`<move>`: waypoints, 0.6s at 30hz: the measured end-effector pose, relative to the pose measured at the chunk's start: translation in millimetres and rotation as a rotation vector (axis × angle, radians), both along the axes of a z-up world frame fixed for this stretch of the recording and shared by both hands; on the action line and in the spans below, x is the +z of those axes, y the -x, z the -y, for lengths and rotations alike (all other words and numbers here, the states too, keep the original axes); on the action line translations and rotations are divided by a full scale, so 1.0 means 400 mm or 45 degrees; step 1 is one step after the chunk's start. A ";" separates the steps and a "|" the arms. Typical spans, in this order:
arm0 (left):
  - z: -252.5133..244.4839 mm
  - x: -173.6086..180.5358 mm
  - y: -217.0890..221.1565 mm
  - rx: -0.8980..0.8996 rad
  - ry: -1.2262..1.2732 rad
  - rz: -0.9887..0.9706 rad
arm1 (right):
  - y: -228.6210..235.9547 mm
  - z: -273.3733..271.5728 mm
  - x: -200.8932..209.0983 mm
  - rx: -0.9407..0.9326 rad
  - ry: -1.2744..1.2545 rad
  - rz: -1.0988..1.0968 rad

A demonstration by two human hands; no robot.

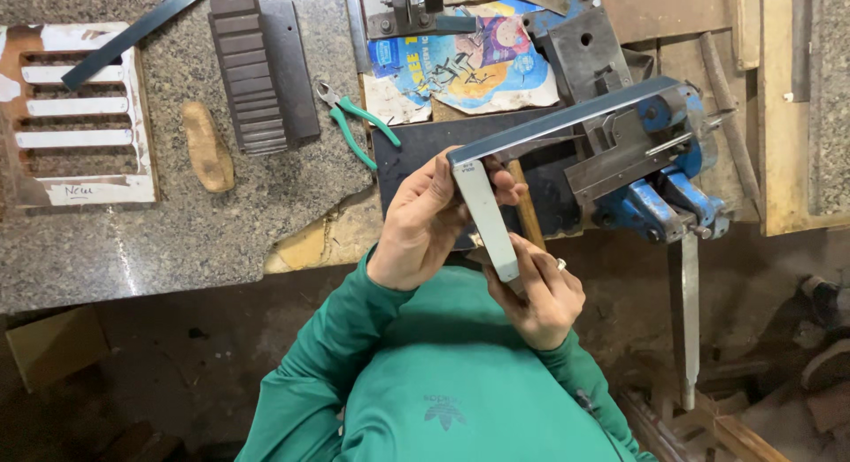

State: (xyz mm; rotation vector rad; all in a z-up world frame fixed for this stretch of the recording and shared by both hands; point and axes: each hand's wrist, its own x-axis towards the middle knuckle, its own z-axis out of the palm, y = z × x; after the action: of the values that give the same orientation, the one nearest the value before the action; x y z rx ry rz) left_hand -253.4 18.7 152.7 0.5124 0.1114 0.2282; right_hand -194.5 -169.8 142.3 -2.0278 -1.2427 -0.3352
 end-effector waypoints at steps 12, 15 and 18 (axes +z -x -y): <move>0.002 -0.001 -0.004 -0.008 -0.042 0.000 | 0.008 0.009 -0.005 -0.003 0.016 0.011; 0.005 0.004 -0.014 0.012 -0.021 -0.037 | 0.003 0.004 0.000 -0.002 0.005 0.012; 0.005 0.001 -0.013 0.023 0.123 0.006 | 0.004 -0.002 0.003 -0.032 -0.003 -0.077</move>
State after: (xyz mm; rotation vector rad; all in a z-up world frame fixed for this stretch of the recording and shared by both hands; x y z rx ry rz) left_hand -248.3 16.6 152.9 0.4148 0.1222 0.2405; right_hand -196.2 -169.0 143.6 -2.0380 -1.1802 -0.2855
